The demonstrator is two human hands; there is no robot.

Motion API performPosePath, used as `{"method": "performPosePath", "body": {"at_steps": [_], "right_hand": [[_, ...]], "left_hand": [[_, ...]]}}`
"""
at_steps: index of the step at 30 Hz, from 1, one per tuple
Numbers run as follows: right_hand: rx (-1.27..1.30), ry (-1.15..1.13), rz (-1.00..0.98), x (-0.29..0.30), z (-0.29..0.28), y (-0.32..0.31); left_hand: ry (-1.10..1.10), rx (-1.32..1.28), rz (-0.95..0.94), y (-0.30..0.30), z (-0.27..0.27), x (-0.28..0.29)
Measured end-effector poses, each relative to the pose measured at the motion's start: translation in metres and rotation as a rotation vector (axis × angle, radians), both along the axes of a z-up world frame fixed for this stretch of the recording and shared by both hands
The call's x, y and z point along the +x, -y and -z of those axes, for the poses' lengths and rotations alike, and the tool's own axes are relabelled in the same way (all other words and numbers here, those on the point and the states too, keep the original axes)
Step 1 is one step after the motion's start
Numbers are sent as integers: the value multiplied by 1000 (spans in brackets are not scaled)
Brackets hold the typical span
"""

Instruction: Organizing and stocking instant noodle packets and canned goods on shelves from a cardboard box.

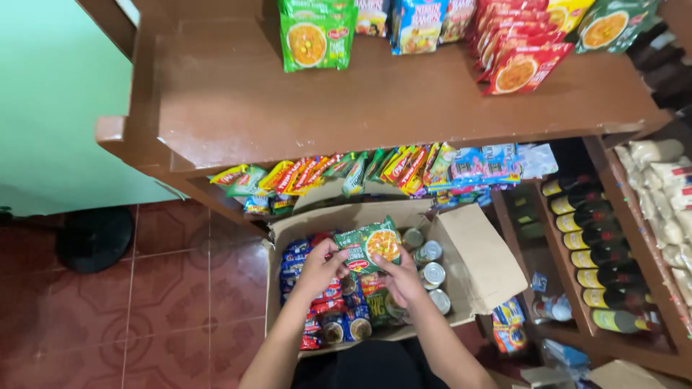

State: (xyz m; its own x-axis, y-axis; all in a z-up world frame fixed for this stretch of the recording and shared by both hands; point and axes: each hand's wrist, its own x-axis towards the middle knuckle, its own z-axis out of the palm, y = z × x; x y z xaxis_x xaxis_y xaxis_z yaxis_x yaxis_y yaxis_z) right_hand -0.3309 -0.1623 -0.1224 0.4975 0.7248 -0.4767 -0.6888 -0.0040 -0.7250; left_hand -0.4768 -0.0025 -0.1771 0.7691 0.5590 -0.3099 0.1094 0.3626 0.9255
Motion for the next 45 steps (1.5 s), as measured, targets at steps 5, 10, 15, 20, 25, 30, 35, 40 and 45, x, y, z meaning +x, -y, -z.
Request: {"method": "performPosePath", "body": {"at_steps": [5,10,15,20,25,30,35,40,45], "right_hand": [[92,-77,3,24,-2,13],[-11,19,-206,44,-25,36],[124,-82,-194,69,-22,53],[228,45,-193,90,-59,77],[241,164,-224,117,-65,101],[206,187,-274,143,-91,129],[262,73,-402,176,-57,165],[88,363,-390,175,-19,177],[210,154,124,173,-17,177]], "left_hand": [[11,121,31,-3,-19,6],[141,-99,78,18,-76,28],[47,270,29,33,-81,61],[-140,695,-43,57,-132,90],[-29,923,-43,76,-164,107],[-18,885,132,98,-206,131],[-7,947,445,126,-241,166],[17,1082,671,146,-252,203],[140,838,206,129,-206,228]]}}
